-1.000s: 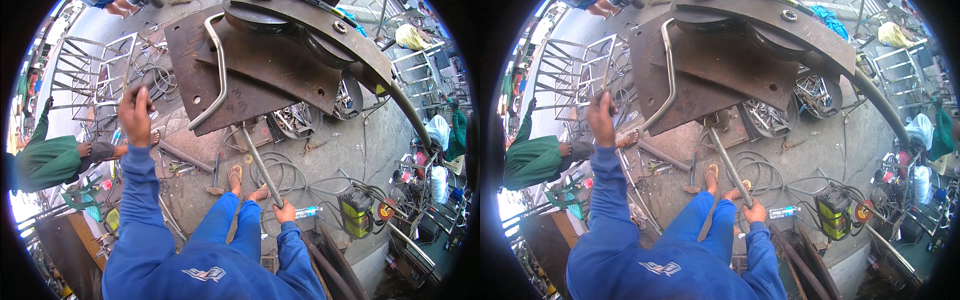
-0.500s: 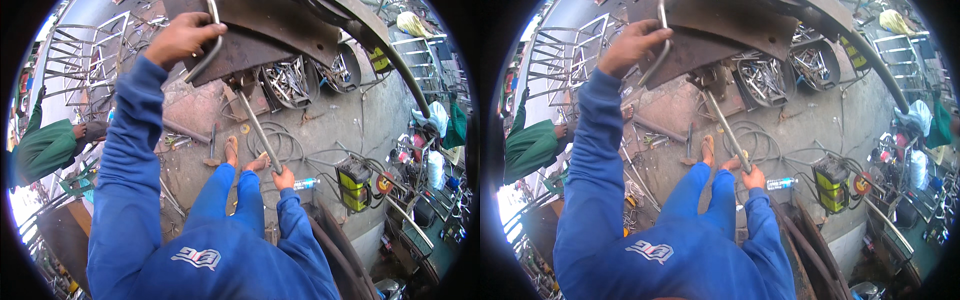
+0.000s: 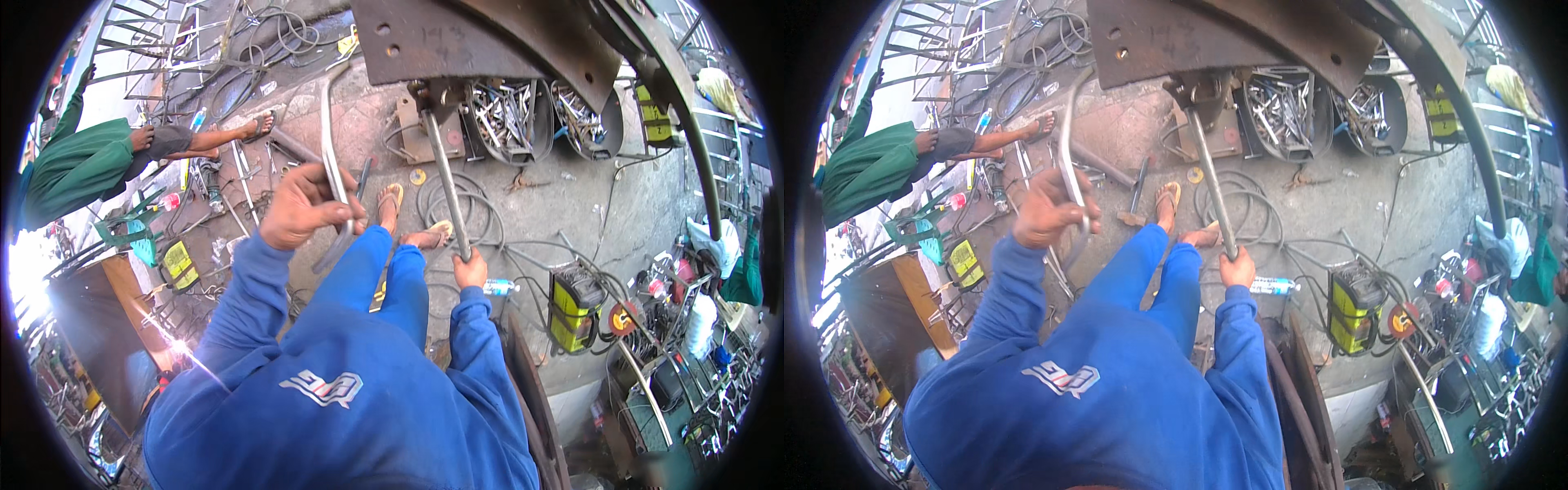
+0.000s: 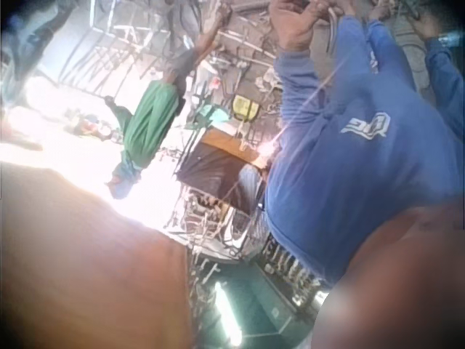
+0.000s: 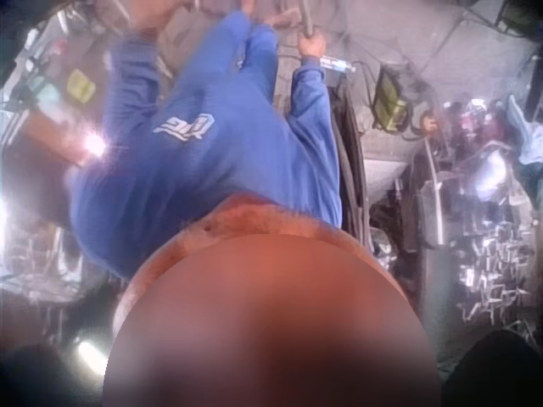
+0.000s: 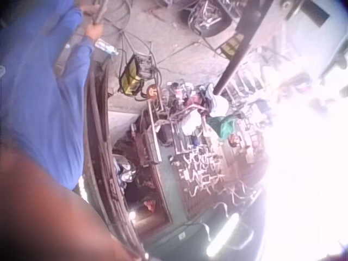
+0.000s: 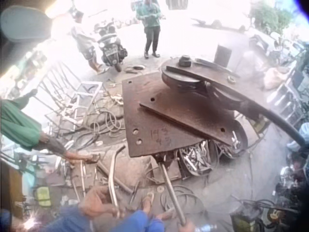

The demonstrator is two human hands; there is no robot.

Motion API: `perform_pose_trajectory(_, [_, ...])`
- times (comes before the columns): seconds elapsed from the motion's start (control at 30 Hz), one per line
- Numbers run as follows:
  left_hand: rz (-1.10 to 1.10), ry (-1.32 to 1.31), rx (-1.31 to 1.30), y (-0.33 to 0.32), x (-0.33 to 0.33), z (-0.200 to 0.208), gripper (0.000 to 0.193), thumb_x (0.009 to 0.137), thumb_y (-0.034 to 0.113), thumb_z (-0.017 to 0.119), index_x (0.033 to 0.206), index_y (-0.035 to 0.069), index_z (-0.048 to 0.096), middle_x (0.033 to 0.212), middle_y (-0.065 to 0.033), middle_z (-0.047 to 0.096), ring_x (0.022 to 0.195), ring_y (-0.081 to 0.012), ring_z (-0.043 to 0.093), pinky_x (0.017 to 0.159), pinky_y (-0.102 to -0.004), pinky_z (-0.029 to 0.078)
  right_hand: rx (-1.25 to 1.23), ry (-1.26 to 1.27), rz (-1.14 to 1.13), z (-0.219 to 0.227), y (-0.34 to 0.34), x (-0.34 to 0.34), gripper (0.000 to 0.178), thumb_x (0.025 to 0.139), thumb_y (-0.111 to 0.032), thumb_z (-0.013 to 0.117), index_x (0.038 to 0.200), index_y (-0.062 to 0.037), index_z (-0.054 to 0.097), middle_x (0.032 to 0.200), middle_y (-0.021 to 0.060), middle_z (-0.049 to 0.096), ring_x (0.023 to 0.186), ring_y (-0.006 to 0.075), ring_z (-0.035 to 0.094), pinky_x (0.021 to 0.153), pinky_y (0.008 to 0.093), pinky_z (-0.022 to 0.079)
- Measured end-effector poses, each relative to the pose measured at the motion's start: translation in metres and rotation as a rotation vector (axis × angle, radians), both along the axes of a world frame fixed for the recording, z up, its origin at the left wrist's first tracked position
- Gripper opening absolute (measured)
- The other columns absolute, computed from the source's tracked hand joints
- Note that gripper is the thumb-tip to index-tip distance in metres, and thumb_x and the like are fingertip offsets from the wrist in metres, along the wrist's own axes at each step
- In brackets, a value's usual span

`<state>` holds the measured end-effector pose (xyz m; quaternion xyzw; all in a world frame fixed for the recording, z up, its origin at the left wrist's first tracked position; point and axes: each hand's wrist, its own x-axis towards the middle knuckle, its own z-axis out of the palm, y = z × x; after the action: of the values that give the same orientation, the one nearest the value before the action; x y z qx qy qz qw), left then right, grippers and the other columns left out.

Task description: The person uses a manual metal bending machine to bend a metal rod into a curved shape. They repeatedly position the rod, apply force with the lever, and check the bend angle, making small adjustments until the desired curvature is achieved.

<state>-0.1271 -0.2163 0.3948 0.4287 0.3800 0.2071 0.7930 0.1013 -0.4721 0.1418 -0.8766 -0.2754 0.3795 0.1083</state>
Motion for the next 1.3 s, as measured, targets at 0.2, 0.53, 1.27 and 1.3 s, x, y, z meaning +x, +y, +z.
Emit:
perform_pose_trajectory(0.2, [-0.024, 0.327, 0.037, 0.000, 0.024, -0.061, 0.034, 0.078, 0.017, 0.074, 0.098, -0.007, 0.059, 0.074, -0.0096, 0.064, 0.061, -0.0118, 0.058, 0.052, -0.0234, 0.046, -0.042, -0.019, 0.036, 0.001, -0.001, -0.001, 0.043, 0.071, -0.032, 0.066, 0.101, -0.0019, 0.060, 0.090, 0.0251, 0.064, 0.090, 0.0433, 0.060, 0.078, 0.0498, 0.046])
perform_pose_trajectory(0.53, [-0.311, 0.705, 0.429, 0.002, 0.058, -0.100, 0.048, 0.067, 0.032, 0.078, 0.088, -0.009, 0.065, 0.066, -0.0164, 0.065, 0.058, -0.0183, 0.062, 0.055, -0.0310, 0.047, -0.046, -0.018, 0.019, -0.001, -0.002, -0.001, 0.040, 0.071, -0.033, 0.065, 0.097, -0.0032, 0.060, 0.088, 0.0244, 0.064, 0.087, 0.0441, 0.059, 0.076, 0.0510, 0.046])
perform_pose_trajectory(1.27, [-0.302, 0.652, 0.409, 0.000, 0.074, -0.106, 0.042, 0.069, 0.030, 0.076, 0.083, -0.007, 0.067, 0.063, -0.0153, 0.066, 0.053, -0.0179, 0.061, 0.055, -0.0305, 0.047, -0.071, -0.019, -0.003, -0.001, -0.003, -0.001, 0.039, 0.070, -0.036, 0.067, 0.094, -0.0062, 0.060, 0.084, 0.0229, 0.065, 0.084, 0.0425, 0.061, 0.074, 0.0507, 0.047])
perform_pose_trajectory(1.3, [-0.307, 0.656, 0.413, 0.000, 0.074, -0.106, 0.042, 0.069, 0.031, 0.076, 0.083, -0.007, 0.067, 0.063, -0.0153, 0.066, 0.053, -0.0180, 0.061, 0.054, -0.0305, 0.047, -0.082, -0.017, 0.006, -0.002, -0.003, -0.001, 0.039, 0.070, -0.037, 0.066, 0.096, -0.0078, 0.059, 0.085, 0.0219, 0.065, 0.085, 0.0416, 0.062, 0.075, 0.0506, 0.047])
